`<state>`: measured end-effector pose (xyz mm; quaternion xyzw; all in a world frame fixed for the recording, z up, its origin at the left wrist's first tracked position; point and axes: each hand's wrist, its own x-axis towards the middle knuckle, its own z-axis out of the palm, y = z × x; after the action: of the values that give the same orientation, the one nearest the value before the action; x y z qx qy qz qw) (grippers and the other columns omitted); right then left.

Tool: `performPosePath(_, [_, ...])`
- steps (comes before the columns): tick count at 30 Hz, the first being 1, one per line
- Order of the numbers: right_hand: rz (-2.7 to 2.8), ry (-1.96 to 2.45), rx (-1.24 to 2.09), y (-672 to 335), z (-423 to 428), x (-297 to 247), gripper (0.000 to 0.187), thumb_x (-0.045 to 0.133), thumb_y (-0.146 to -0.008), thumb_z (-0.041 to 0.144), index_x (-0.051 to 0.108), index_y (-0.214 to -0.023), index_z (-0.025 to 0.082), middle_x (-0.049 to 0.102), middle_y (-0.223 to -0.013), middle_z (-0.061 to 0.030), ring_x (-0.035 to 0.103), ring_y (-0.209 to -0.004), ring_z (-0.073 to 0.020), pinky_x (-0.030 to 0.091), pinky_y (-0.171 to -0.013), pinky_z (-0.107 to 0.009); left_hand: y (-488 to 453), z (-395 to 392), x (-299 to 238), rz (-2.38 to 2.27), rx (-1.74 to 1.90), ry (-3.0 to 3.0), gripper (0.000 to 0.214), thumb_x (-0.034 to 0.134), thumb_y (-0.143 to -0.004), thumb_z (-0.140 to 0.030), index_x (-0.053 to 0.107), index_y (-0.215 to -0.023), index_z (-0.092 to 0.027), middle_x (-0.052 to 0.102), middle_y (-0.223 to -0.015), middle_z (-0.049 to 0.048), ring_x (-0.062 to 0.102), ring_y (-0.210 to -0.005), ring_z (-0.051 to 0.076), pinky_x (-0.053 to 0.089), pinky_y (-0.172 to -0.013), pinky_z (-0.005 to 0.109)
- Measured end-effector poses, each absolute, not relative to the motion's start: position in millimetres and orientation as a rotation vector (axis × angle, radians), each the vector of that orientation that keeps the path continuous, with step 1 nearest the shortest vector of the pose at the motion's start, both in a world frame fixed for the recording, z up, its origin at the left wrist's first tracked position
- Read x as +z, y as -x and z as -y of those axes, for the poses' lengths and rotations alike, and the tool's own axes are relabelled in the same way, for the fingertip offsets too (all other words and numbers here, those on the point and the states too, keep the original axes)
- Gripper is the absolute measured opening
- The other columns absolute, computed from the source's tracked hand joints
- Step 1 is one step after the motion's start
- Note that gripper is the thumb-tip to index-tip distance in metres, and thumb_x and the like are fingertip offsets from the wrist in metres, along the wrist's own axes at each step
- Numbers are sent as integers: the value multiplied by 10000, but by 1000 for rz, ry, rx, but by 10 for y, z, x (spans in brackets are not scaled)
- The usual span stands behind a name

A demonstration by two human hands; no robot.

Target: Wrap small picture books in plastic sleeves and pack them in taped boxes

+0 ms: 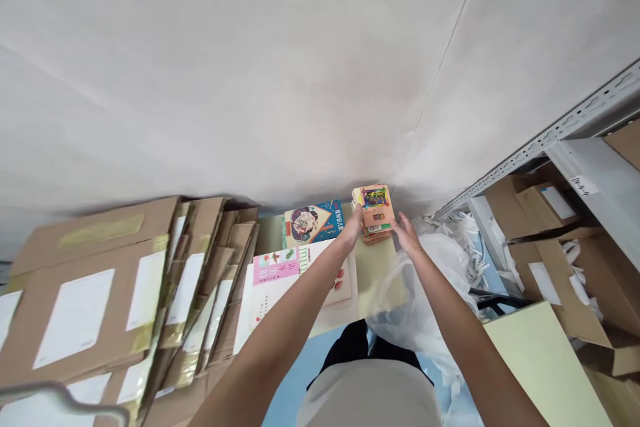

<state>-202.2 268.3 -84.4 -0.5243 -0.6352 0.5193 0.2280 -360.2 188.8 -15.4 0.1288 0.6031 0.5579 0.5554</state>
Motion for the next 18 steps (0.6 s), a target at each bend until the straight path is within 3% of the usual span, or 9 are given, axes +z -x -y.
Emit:
performPosePath(10, [1758, 1240, 1481, 2102, -2660, -795, 594, 562, -785, 694, 705, -1125, 228, 600, -1352, -79, 389, -1392, -291, 301, -1138, -448, 3640, -1964, -197, -1336, 1253, -380, 744, 215, -905, -701, 695, -1125, -176, 675, -1249, 82, 579, -1241, 267, 393, -1104, 411])
performPosePath(18, [1514, 1273, 1541, 1951, -2524, -737, 535, 693, -726, 548, 644, -1141, 214, 635, -1262, -96, 551, -1207, -275, 427, -1027, -434, 3443, -1855, -112, -1566, 1199, -430, 782, 361, -834, -757, 664, -1193, -133, 670, -1249, 141, 592, -1215, 289, 404, -1070, 398])
